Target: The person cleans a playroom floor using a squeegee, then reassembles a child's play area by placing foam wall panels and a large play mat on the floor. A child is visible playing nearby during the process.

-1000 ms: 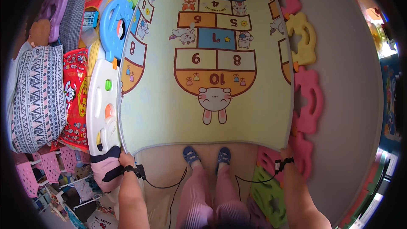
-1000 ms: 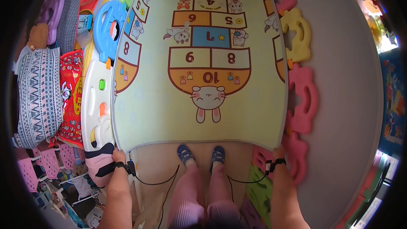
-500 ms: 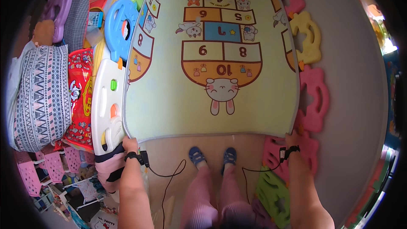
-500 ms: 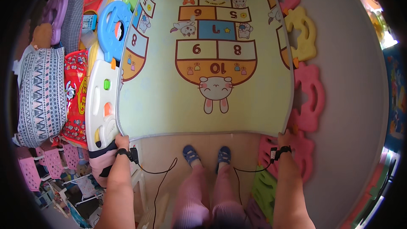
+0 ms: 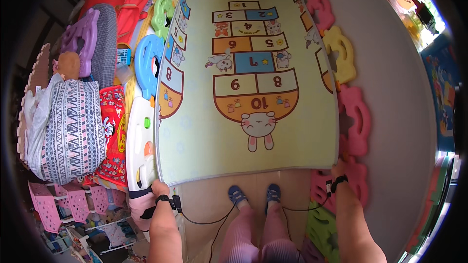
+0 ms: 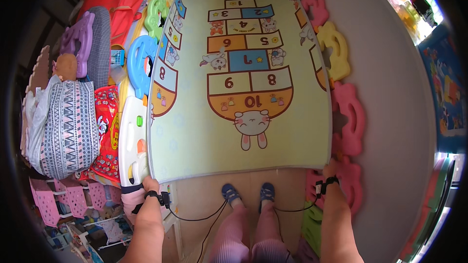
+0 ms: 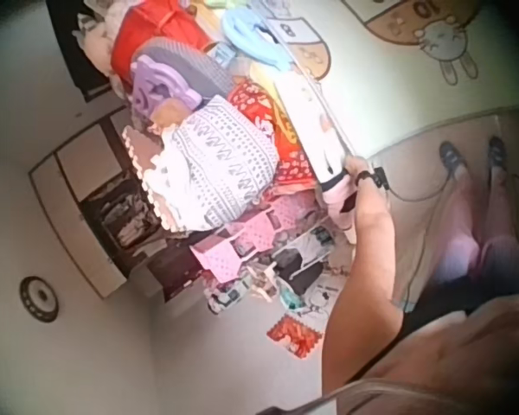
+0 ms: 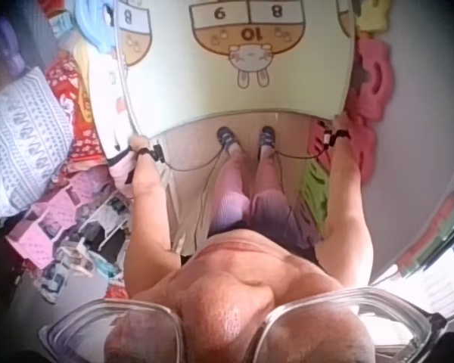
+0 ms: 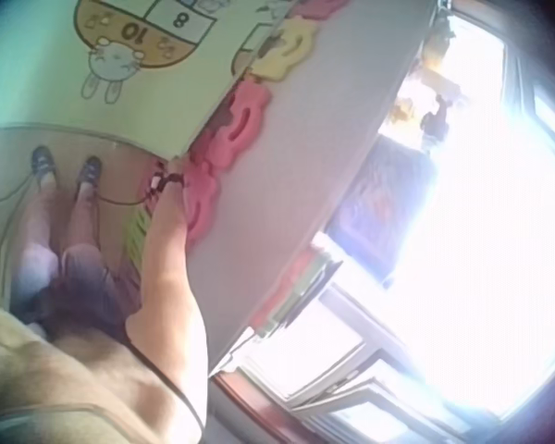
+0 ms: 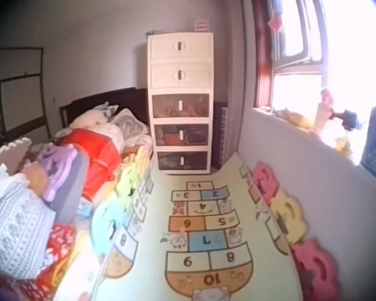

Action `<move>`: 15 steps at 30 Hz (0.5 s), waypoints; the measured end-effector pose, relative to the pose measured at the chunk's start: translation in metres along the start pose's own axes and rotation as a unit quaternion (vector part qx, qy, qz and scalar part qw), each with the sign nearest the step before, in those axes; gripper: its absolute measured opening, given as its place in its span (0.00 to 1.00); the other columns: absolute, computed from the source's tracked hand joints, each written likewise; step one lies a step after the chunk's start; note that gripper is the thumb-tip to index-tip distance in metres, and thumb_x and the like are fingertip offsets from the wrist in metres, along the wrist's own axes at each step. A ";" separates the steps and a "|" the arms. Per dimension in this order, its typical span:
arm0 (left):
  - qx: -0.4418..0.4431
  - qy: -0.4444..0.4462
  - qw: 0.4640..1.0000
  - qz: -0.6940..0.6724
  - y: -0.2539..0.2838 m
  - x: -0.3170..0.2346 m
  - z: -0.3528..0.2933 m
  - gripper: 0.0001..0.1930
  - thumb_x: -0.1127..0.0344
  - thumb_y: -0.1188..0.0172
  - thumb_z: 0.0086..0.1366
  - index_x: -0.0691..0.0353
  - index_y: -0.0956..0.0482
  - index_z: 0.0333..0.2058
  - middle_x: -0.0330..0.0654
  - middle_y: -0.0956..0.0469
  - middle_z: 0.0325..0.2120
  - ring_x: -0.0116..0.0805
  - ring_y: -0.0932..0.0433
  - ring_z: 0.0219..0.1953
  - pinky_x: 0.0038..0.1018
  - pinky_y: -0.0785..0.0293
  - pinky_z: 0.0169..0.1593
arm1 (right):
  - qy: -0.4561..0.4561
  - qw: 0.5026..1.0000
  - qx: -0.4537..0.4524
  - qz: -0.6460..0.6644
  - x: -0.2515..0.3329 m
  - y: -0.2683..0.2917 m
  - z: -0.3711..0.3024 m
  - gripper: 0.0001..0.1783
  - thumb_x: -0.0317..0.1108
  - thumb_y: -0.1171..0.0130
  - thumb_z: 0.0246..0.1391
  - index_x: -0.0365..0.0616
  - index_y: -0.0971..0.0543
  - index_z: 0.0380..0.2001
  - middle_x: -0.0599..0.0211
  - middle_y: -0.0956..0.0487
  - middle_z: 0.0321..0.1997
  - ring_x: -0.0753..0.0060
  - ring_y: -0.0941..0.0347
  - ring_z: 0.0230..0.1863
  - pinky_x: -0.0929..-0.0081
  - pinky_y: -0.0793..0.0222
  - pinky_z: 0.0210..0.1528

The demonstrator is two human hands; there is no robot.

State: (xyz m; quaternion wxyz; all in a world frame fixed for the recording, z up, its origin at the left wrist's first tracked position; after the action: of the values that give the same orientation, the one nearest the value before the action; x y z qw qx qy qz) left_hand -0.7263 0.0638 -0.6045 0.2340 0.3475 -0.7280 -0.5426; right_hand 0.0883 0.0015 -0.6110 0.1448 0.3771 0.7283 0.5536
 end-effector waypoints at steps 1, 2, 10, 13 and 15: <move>0.001 0.006 1.000 0.004 -0.003 0.004 -0.003 0.11 0.72 0.49 0.58 0.66 0.17 0.33 0.60 0.20 0.34 0.60 0.21 0.40 0.45 0.25 0.45 | -0.004 1.000 -0.005 -0.012 -0.004 0.000 -0.002 0.15 0.24 0.48 0.52 0.34 0.30 0.44 0.38 0.26 0.46 0.37 0.29 0.49 0.50 0.34 0.51; -0.008 0.020 1.000 0.023 -0.007 0.008 -0.004 0.10 0.72 0.49 0.59 0.68 0.18 0.32 0.60 0.20 0.34 0.59 0.20 0.40 0.45 0.24 0.44 | -0.008 1.000 -0.010 -0.024 -0.009 0.000 -0.005 0.15 0.24 0.48 0.52 0.33 0.30 0.45 0.38 0.26 0.47 0.37 0.30 0.50 0.50 0.35 0.52; -0.007 0.024 0.999 0.043 -0.048 0.052 -0.033 0.08 0.71 0.44 0.57 0.68 0.18 0.31 0.59 0.19 0.33 0.59 0.20 0.38 0.45 0.23 0.41 | 0.006 0.997 0.017 -0.069 -0.048 -0.018 -0.021 0.18 0.25 0.46 0.49 0.33 0.29 0.46 0.37 0.27 0.47 0.35 0.31 0.52 0.51 0.36 0.54; -0.050 0.007 0.997 0.052 -0.061 0.077 -0.024 0.08 0.70 0.44 0.56 0.68 0.19 0.31 0.61 0.20 0.32 0.61 0.21 0.38 0.45 0.24 0.42 | 0.018 0.999 0.033 -0.029 -0.055 -0.026 -0.011 0.17 0.26 0.46 0.48 0.33 0.28 0.43 0.36 0.25 0.44 0.33 0.30 0.49 0.50 0.35 0.52; -0.025 -0.009 0.999 0.030 -0.054 0.059 -0.021 0.10 0.70 0.44 0.56 0.67 0.19 0.35 0.60 0.20 0.33 0.59 0.21 0.39 0.46 0.24 0.42 | 0.017 0.998 0.050 -0.030 -0.071 -0.035 -0.004 0.17 0.27 0.46 0.48 0.33 0.28 0.43 0.36 0.24 0.44 0.32 0.29 0.48 0.49 0.34 0.51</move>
State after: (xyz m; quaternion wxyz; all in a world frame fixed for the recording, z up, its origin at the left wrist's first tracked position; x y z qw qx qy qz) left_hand -0.7363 -0.0031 -0.6515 0.2525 0.3149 -0.7261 -0.5566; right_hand 0.1195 -0.0554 -0.6566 0.1304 0.3524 0.7684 0.5181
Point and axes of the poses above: each hand's wrist, its own z-axis towards the middle knuckle, its own y-axis out of the back of the hand, x = y × z, the point moved 1 cm from there along z, towards the middle knuckle
